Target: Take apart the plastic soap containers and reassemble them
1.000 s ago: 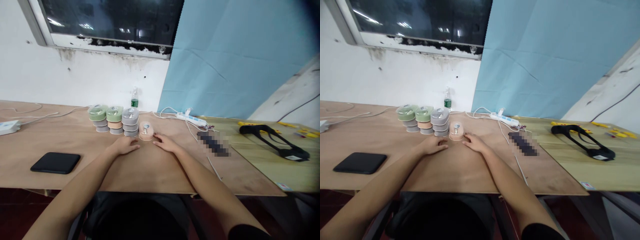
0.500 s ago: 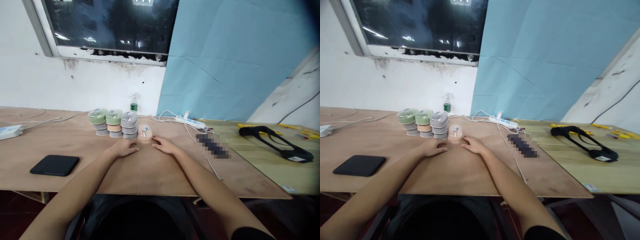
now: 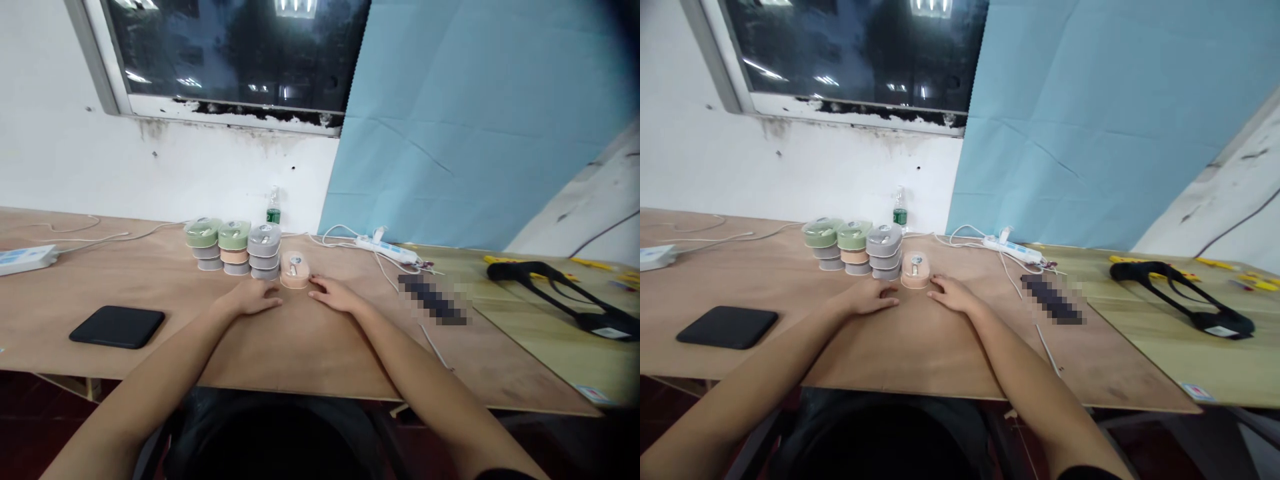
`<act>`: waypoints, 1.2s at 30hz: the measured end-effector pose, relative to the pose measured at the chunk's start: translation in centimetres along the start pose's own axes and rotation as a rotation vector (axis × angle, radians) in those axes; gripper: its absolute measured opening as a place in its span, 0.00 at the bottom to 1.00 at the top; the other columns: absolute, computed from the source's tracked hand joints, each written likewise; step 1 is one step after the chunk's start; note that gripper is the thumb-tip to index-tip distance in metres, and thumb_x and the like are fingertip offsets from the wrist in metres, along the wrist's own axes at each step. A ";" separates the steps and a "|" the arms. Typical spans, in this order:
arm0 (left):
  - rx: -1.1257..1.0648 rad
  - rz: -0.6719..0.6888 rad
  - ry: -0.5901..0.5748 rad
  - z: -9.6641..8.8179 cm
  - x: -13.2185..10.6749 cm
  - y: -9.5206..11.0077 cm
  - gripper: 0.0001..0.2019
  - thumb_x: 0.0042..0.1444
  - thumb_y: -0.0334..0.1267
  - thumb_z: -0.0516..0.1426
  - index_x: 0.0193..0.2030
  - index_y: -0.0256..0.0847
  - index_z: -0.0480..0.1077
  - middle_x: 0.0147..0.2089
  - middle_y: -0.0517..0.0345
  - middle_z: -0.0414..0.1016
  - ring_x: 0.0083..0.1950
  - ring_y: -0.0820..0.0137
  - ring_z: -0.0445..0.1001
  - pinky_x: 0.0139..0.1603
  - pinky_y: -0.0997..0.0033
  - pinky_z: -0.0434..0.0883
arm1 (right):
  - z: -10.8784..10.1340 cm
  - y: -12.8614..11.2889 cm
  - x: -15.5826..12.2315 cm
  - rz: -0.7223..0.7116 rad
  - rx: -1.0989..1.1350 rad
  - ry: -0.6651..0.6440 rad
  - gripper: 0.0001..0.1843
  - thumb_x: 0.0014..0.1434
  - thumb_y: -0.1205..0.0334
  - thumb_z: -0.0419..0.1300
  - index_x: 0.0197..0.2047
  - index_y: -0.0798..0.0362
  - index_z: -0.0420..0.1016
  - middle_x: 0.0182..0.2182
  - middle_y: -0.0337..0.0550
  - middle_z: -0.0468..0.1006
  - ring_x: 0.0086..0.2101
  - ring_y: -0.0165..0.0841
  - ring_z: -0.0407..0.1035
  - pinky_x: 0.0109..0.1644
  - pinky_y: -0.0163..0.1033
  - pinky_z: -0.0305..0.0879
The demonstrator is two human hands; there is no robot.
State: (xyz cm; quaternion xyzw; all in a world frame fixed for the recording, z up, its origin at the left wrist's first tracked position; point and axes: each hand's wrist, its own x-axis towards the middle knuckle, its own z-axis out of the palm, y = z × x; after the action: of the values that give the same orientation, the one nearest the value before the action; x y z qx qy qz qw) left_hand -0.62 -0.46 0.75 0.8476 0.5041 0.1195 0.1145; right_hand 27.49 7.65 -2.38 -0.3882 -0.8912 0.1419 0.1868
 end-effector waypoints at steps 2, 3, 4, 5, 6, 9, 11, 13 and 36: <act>0.005 0.005 0.001 -0.1 -0.1 0.1 0.25 0.57 0.57 0.50 0.54 0.44 0.69 0.43 0.53 0.77 0.43 0.62 0.74 0.38 0.69 0.66 | 0.0 0.0 0.0 -0.006 -0.004 -0.002 0.26 0.58 0.49 0.58 0.57 0.52 0.71 0.57 0.50 0.69 0.56 0.45 0.65 0.61 0.50 0.59; 0.008 0.008 0.004 -0.1 -0.1 0.2 0.25 0.57 0.57 0.50 0.53 0.43 0.69 0.43 0.53 0.77 0.42 0.62 0.74 0.37 0.69 0.66 | 0.0 0.0 -0.1 -0.007 -0.008 -0.001 0.26 0.58 0.49 0.58 0.57 0.53 0.70 0.57 0.50 0.69 0.56 0.45 0.64 0.61 0.51 0.59; 0.010 0.011 0.007 -0.2 -0.1 0.3 0.25 0.57 0.57 0.50 0.53 0.43 0.69 0.43 0.53 0.77 0.42 0.62 0.74 0.37 0.69 0.65 | 0.0 -0.1 -0.1 -0.005 -0.013 0.000 0.27 0.58 0.49 0.58 0.57 0.53 0.70 0.58 0.51 0.68 0.56 0.45 0.64 0.61 0.51 0.59; 0.010 0.012 0.010 -0.2 -0.1 0.3 0.25 0.57 0.57 0.50 0.53 0.43 0.69 0.43 0.53 0.77 0.42 0.62 0.74 0.37 0.69 0.65 | 0.0 -0.1 -0.1 -0.002 -0.017 0.002 0.27 0.58 0.49 0.58 0.57 0.53 0.70 0.58 0.51 0.68 0.57 0.45 0.64 0.61 0.51 0.58; 0.009 0.009 0.011 -0.2 -0.1 0.3 0.25 0.57 0.57 0.51 0.53 0.43 0.69 0.44 0.53 0.77 0.42 0.62 0.74 0.37 0.69 0.65 | 0.0 -0.1 -0.1 -0.001 -0.019 0.004 0.27 0.58 0.49 0.58 0.57 0.53 0.70 0.58 0.51 0.68 0.57 0.45 0.64 0.62 0.51 0.58; 0.006 0.003 0.006 -0.1 -0.2 0.3 0.25 0.57 0.57 0.50 0.53 0.43 0.69 0.44 0.53 0.77 0.42 0.62 0.74 0.36 0.69 0.65 | -0.1 -0.2 -0.1 -0.002 -0.010 -0.003 0.26 0.58 0.49 0.58 0.57 0.52 0.71 0.58 0.50 0.69 0.56 0.45 0.64 0.61 0.51 0.59; 0.007 0.005 0.005 -0.1 -0.1 0.3 0.25 0.57 0.57 0.50 0.53 0.43 0.69 0.43 0.53 0.77 0.41 0.62 0.74 0.35 0.69 0.65 | 0.0 -0.2 0.0 0.010 -0.006 -0.007 0.26 0.58 0.49 0.58 0.56 0.53 0.71 0.57 0.51 0.69 0.57 0.46 0.64 0.61 0.51 0.59; 0.000 0.006 0.007 0.0 -0.1 0.2 0.25 0.57 0.58 0.50 0.53 0.43 0.69 0.44 0.52 0.77 0.41 0.61 0.74 0.35 0.68 0.65 | 0.1 -0.1 -0.1 0.033 -0.003 -0.004 0.27 0.57 0.49 0.59 0.57 0.54 0.71 0.58 0.52 0.68 0.57 0.46 0.64 0.61 0.51 0.59; 0.001 -0.010 -0.007 0.0 0.0 0.1 0.26 0.57 0.58 0.51 0.54 0.43 0.69 0.45 0.52 0.76 0.44 0.61 0.74 0.39 0.68 0.66 | 0.8 -2.4 0.7 -0.105 -0.021 0.281 0.32 0.54 0.53 0.62 0.61 0.48 0.65 0.61 0.49 0.64 0.59 0.43 0.59 0.64 0.52 0.54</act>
State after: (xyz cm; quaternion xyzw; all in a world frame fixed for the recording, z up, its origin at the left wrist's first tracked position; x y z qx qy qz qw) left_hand -0.59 -0.51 0.77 0.8456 0.5080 0.1158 0.1163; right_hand 25.16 6.52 -1.97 -0.3591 -0.8768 0.0668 0.3129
